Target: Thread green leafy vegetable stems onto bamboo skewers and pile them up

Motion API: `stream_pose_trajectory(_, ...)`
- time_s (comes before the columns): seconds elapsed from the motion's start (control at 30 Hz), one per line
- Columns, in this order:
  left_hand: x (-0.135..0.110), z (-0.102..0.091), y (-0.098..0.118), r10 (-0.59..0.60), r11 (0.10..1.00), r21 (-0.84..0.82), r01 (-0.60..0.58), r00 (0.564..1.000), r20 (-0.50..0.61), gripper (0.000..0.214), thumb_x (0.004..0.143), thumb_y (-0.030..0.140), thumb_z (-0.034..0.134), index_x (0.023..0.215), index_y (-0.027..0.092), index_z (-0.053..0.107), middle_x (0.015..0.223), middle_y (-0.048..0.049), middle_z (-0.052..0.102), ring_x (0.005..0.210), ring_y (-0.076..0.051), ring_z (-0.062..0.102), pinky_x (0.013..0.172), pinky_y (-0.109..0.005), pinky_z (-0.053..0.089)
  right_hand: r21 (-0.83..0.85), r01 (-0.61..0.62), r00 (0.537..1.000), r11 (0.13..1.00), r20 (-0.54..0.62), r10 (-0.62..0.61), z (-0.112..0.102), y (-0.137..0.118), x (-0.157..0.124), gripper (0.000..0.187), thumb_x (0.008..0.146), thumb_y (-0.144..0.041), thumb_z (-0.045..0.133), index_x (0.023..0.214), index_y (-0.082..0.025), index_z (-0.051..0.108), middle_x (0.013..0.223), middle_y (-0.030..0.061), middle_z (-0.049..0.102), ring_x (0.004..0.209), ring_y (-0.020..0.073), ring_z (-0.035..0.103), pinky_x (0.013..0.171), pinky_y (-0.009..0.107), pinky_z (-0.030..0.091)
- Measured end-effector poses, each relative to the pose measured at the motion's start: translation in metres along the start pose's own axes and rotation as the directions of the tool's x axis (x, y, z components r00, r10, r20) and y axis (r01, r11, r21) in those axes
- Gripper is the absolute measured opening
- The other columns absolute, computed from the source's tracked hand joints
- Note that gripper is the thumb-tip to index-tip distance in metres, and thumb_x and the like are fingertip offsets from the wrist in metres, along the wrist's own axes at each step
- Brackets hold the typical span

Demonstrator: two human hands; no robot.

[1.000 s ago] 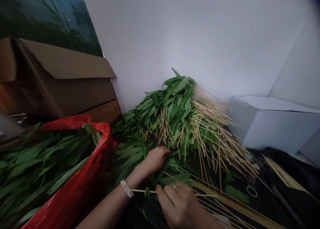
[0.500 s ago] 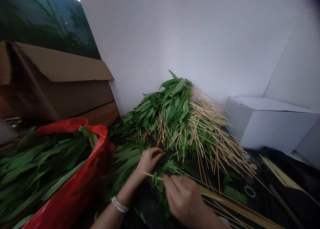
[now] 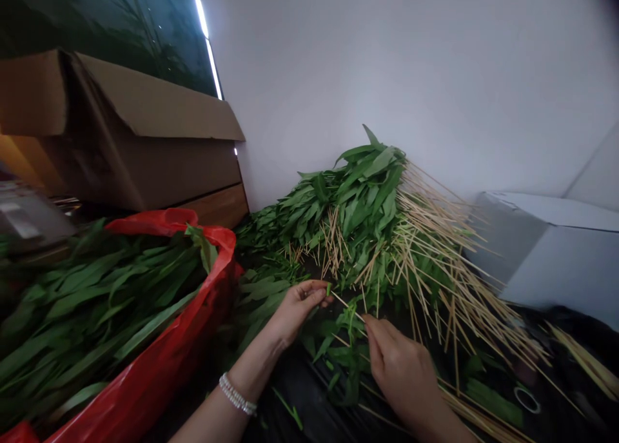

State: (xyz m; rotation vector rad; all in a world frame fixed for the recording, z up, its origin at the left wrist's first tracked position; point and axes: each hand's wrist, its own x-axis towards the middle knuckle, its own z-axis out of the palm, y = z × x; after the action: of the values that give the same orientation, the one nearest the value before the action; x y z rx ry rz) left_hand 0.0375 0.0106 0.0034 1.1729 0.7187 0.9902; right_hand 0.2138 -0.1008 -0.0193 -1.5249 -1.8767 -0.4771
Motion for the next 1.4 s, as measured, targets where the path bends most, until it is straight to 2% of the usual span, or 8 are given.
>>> stream_pose_trajectory(0.13, 0.0, 0.0, -0.002, 0.01, 0.999, 0.049, -0.009, 1.0, -0.008, 0.031, 0.066, 0.034, 0.077, 0.087, 0.011, 0.07, 0.075, -0.0062, 0.072, 0.066, -0.012, 0.06, 0.068, -0.024, 0.044, 0.001, -0.004, 1.0, 1.0, 0.019, 0.004, 0.0, 0.0, 0.0, 0.031, 0.095, -0.02, 0.031, 0.104, -0.016, 0.061, 0.076, 0.0028, 0.063, 0.062, 0.013, 0.062, 0.053, 0.023, 0.04)
stream_pose_trajectory(0.3, 0.0, 0.0, -0.004, 0.001, 1.0, 0.025, 0.0, 0.999, -0.035, 0.03, 0.065, 0.033, 0.079, 0.084, 0.011, 0.071, 0.075, -0.0057, 0.071, 0.066, -0.011, 0.059, 0.068, -0.023, 0.044, 0.01, 0.003, 1.0, 1.0, 0.02, -0.003, -0.001, 0.0, 0.0, 0.03, 0.094, -0.019, 0.032, 0.105, -0.016, 0.06, 0.077, 0.0034, 0.064, 0.062, 0.0123, 0.062, 0.055, 0.023, 0.041)
stream_pose_trajectory(0.7, 0.004, -0.004, -0.01, 0.021, 0.997, 0.08, -0.016, 0.998, -0.06, 0.024, 0.064, 0.029, 0.079, 0.079, 0.011, 0.073, 0.073, -0.0059, 0.072, 0.065, -0.011, 0.059, 0.067, -0.023, 0.044, -0.076, 0.004, 0.998, 0.997, 0.056, 0.0, -0.003, -0.005, 0.0, 0.031, 0.091, -0.014, 0.032, 0.104, -0.017, 0.06, 0.075, 0.003, 0.064, 0.057, 0.013, 0.061, 0.049, 0.024, 0.038)
stream_pose_trajectory(0.87, 0.002, -0.001, -0.009, -0.035, 0.997, 0.067, 0.039, 0.998, -0.058, 0.026, 0.06, 0.029, 0.082, 0.076, 0.011, 0.073, 0.071, -0.0053, 0.071, 0.063, -0.011, 0.059, 0.065, -0.022, 0.045, -0.109, -0.002, 0.997, 0.994, 0.076, 0.01, -0.002, -0.008, -0.002, 0.031, 0.087, -0.009, 0.034, 0.103, -0.017, 0.06, 0.072, 0.003, 0.063, 0.057, 0.0131, 0.06, 0.048, 0.023, 0.037)
stream_pose_trajectory(1.03, -0.001, 0.0, -0.007, -0.216, 0.97, -0.122, 0.212, 0.976, -0.019, 0.028, 0.057, 0.027, 0.084, 0.076, 0.013, 0.069, 0.069, -0.0016, 0.069, 0.057, -0.008, 0.056, 0.054, -0.018, 0.042, -0.087, 0.01, 0.999, 0.996, 0.043, -0.006, 0.0, -0.008, -0.004, 0.031, 0.087, -0.01, 0.034, 0.103, -0.017, 0.059, 0.072, 0.0032, 0.063, 0.055, 0.0128, 0.059, 0.049, 0.023, 0.037)
stream_pose_trajectory(1.1, -0.001, 0.0, -0.007, -0.255, 0.957, -0.145, 0.251, 0.967, -0.012, 0.029, 0.056, 0.027, 0.084, 0.076, 0.013, 0.067, 0.068, -0.0009, 0.068, 0.056, -0.008, 0.056, 0.051, -0.018, 0.04, -0.084, 0.005, 0.999, 0.996, 0.041, -0.002, 0.001, -0.009, -0.004, 0.032, 0.086, -0.009, 0.034, 0.103, -0.017, 0.059, 0.073, 0.0033, 0.063, 0.055, 0.0133, 0.059, 0.049, 0.024, 0.037)
stream_pose_trajectory(1.4, -0.005, 0.006, -0.009, -0.205, 0.976, -0.054, 0.209, 0.976, 0.072, 0.028, 0.057, 0.029, 0.084, 0.072, 0.011, 0.069, 0.069, -0.0044, 0.069, 0.06, -0.009, 0.056, 0.059, -0.018, 0.042, -0.069, -0.02, 0.992, 0.997, 0.126, 0.029, 0.005, -0.012, -0.008, 0.033, 0.082, -0.005, 0.037, 0.104, -0.017, 0.058, 0.075, 0.0034, 0.063, 0.058, 0.0166, 0.062, 0.051, 0.026, 0.039)
